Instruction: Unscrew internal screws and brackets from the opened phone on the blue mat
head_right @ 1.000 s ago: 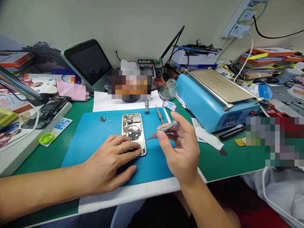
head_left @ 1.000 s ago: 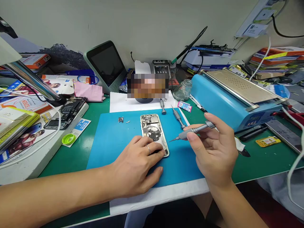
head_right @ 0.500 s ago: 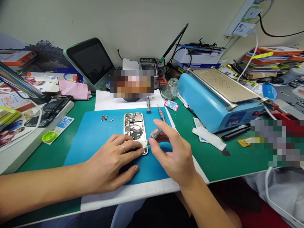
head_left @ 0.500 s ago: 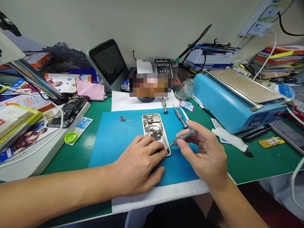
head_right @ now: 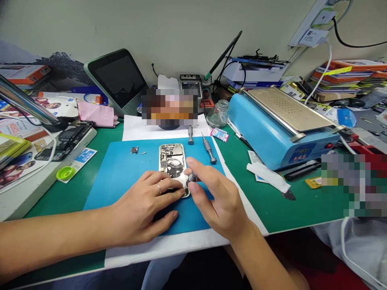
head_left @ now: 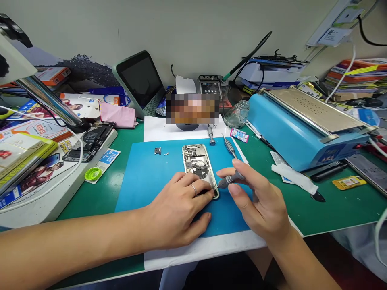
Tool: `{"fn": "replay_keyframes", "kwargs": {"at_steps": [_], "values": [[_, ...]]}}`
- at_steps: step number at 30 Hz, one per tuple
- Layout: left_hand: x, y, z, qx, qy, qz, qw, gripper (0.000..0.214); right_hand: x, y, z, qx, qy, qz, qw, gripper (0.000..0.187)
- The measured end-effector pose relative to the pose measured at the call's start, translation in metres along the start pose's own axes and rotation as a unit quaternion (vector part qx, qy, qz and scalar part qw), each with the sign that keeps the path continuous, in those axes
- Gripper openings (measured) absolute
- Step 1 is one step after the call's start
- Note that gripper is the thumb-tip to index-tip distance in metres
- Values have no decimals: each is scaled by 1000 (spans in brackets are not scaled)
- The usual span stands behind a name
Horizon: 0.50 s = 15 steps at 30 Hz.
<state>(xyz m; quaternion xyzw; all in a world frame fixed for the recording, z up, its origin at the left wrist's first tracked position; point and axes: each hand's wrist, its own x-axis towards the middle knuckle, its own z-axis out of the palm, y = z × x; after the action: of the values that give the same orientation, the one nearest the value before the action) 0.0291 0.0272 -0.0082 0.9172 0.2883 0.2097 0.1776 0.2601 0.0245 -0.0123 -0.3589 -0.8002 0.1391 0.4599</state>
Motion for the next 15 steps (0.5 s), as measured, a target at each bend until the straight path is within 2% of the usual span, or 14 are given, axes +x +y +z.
{"fn": "replay_keyframes", "kwargs": {"at_steps": [12, 15], "values": [[1, -1, 1, -14, -6, -6, 1000, 31, 8, -1, 0, -50, -9, -41, 998, 64], [1, 0, 1, -17, -3, -9, 1000, 28, 7, -3, 1, -70, -2, -29, 997, 63]]}}
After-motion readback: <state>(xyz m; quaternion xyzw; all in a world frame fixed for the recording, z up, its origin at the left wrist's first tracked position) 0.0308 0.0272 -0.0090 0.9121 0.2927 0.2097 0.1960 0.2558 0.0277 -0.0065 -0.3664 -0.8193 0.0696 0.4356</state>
